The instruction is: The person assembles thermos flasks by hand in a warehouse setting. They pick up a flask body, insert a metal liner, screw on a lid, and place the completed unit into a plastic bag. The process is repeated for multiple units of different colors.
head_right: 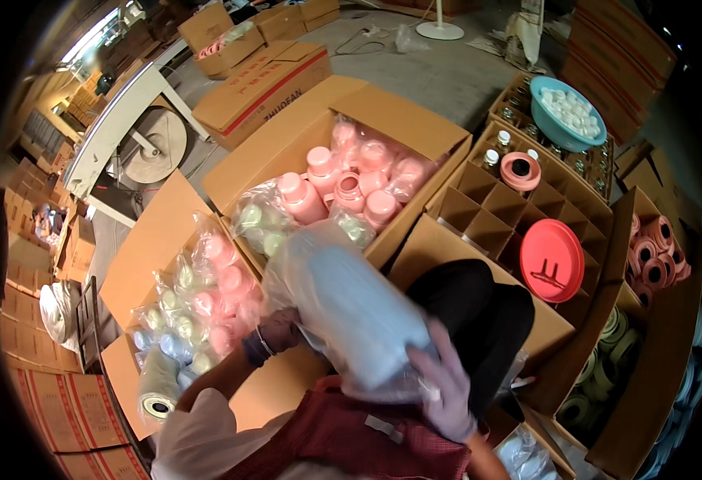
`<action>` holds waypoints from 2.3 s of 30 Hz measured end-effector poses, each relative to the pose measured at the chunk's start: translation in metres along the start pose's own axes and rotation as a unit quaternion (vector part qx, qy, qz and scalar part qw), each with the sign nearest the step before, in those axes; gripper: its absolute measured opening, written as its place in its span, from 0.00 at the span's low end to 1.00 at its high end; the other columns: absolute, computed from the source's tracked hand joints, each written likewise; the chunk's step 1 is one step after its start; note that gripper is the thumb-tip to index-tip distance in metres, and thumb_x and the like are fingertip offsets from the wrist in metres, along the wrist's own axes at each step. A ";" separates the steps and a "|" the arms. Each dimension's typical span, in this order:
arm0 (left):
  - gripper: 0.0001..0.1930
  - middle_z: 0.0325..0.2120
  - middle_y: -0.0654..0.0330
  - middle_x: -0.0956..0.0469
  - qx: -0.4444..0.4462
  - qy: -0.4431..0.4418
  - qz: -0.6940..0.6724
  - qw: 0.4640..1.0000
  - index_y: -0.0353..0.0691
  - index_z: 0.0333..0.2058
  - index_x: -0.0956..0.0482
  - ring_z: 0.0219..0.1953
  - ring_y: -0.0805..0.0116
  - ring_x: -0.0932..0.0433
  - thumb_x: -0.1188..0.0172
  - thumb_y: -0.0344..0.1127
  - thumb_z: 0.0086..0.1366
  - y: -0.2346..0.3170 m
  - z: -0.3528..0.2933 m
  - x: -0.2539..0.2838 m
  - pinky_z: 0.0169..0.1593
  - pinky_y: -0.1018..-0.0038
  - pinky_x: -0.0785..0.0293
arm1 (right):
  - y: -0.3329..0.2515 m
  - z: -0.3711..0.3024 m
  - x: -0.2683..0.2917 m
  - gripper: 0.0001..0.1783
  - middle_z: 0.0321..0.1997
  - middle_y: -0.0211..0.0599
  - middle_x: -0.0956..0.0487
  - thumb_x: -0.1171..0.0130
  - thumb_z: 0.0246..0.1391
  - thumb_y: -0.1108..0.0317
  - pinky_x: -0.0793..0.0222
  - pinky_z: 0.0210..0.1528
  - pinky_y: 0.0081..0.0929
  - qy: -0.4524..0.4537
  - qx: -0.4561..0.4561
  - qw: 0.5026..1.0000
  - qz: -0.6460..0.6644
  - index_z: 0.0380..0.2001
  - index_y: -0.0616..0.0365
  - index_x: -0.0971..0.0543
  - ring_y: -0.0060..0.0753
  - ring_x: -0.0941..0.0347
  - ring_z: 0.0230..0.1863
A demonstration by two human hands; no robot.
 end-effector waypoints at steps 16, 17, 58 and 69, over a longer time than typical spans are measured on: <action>0.24 0.37 0.46 0.19 -0.081 0.389 0.664 0.633 0.39 0.52 0.27 0.38 0.48 0.20 0.38 0.38 0.56 0.064 0.181 0.179 0.43 0.58 0.24 | 0.143 0.136 -0.071 0.21 0.57 0.48 0.30 0.44 0.55 0.61 0.40 0.62 0.43 -0.258 0.009 0.911 -0.321 0.51 0.53 0.26 0.51 0.33 0.56; 0.24 0.38 0.45 0.19 -0.059 0.397 0.651 0.644 0.39 0.52 0.27 0.38 0.49 0.20 0.38 0.39 0.56 0.051 0.196 0.181 0.43 0.59 0.24 | 0.134 0.137 -0.059 0.21 0.56 0.48 0.30 0.44 0.54 0.61 0.41 0.63 0.44 -0.252 0.016 0.898 -0.361 0.51 0.52 0.25 0.51 0.33 0.56; 0.32 0.46 0.44 0.25 0.059 0.416 0.737 0.530 0.47 0.51 0.28 0.48 0.44 0.23 0.30 0.52 0.48 0.182 0.291 0.290 0.51 0.57 0.25 | 0.251 0.094 0.248 0.18 0.60 0.50 0.30 0.32 0.45 0.66 0.41 0.62 0.51 0.102 -0.193 0.818 -0.532 0.41 0.60 0.21 0.61 0.41 0.63; 0.22 0.37 0.56 0.26 -0.321 0.282 0.552 0.716 0.35 0.45 0.30 0.36 0.60 0.25 0.34 0.39 0.57 0.334 0.079 -0.069 0.42 0.70 0.27 | 0.169 0.152 0.150 0.41 0.69 0.54 0.41 0.36 0.53 0.57 0.46 0.69 0.41 0.099 -0.121 0.968 -0.194 0.66 0.60 0.40 0.52 0.45 0.70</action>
Point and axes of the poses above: each hand's wrist, its own z-axis towards the middle knuckle, its own x-axis out of the back of the hand, y = z × x, the point moved 8 cm from there along z, towards the middle knuckle
